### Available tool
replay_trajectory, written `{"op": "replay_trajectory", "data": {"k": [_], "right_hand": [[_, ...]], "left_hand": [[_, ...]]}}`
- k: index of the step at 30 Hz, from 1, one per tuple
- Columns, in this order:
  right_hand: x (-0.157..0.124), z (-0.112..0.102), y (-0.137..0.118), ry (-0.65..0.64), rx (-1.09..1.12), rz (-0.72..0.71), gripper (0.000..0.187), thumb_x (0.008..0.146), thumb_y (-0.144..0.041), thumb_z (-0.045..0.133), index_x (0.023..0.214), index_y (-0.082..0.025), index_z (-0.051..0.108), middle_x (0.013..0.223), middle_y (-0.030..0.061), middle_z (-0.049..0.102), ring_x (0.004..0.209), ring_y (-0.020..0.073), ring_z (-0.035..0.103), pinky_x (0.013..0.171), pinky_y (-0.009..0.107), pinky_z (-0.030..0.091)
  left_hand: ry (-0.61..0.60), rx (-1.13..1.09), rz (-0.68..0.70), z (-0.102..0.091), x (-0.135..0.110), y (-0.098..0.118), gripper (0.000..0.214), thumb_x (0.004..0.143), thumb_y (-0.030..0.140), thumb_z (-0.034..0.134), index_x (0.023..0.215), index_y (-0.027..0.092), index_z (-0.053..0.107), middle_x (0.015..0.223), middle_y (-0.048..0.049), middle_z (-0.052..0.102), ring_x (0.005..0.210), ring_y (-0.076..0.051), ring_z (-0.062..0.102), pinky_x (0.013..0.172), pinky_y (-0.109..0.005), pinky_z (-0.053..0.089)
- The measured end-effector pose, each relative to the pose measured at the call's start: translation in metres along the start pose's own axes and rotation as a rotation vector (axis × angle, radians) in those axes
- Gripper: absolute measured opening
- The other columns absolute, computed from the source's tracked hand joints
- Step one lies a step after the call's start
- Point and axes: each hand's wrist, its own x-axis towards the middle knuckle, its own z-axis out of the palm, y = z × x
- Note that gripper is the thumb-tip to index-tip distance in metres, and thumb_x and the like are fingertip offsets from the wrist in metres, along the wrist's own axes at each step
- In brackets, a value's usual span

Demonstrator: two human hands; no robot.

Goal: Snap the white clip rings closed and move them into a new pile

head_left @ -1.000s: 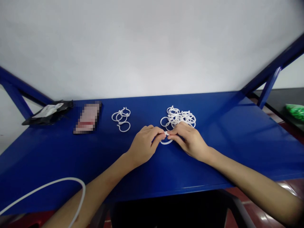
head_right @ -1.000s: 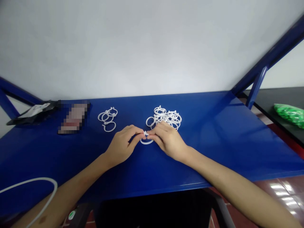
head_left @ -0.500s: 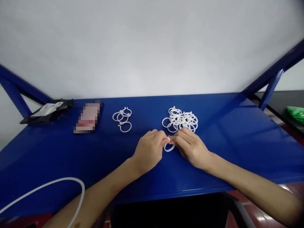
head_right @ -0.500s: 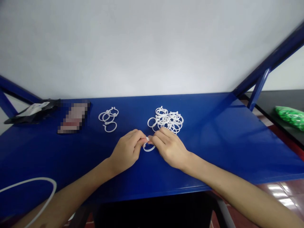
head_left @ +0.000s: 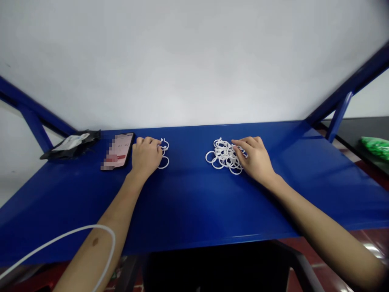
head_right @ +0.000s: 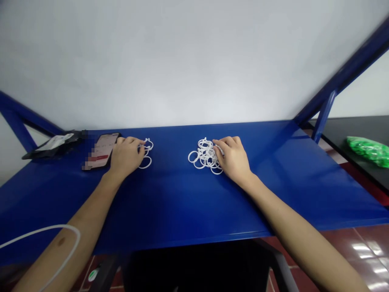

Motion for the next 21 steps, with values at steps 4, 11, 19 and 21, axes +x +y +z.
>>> {"op": "replay_trajectory", "data": {"k": [4,11,19,21], "right_hand": [[-0.001,0.003,-0.003,0.011,-0.026,0.006,0.030,0.096,-0.026,0.053,0.121,-0.021,0.069,0.108,0.0140,0.064,0.100,0.0300,0.049,0.085,0.050,0.049],[-0.003,-0.009,-0.034,-0.025,0.093,-0.061,0.026,0.096,-0.022,0.054,0.118,-0.021,0.068,0.111,0.0123,0.064,0.103,0.0281,0.051,0.088,0.048,0.049],[-0.011,-0.007,-0.056,-0.199,0.266,-0.152,0.025,0.098,-0.026,0.053,0.117,-0.017,0.066,0.107,0.0107,0.068,0.101,0.0247,0.056,0.091,0.044,0.048],[-0.011,-0.007,-0.059,-0.234,0.299,-0.145,0.025,0.098,-0.028,0.054,0.116,-0.018,0.066,0.106,0.0100,0.069,0.100,0.0244,0.057,0.091,0.043,0.048]], "left_hand": [[0.016,0.017,0.024,0.000,-0.002,-0.002,0.022,0.091,0.028,0.049,0.089,0.021,0.070,0.102,-0.0142,0.067,0.099,-0.034,0.048,0.077,-0.046,0.039],[0.158,0.051,0.040,-0.032,-0.009,0.032,0.019,0.091,0.033,0.053,0.086,0.021,0.067,0.096,-0.0129,0.063,0.098,-0.034,0.050,0.079,-0.047,0.039],[0.052,-0.261,0.146,-0.040,-0.032,0.085,0.012,0.089,0.022,0.057,0.077,0.021,0.054,0.071,-0.0007,0.063,0.072,-0.021,0.058,0.072,-0.037,0.040],[0.058,-0.418,0.150,-0.038,-0.038,0.096,0.012,0.088,0.020,0.058,0.076,0.021,0.054,0.065,0.0024,0.060,0.064,-0.017,0.056,0.069,-0.033,0.041]]}}
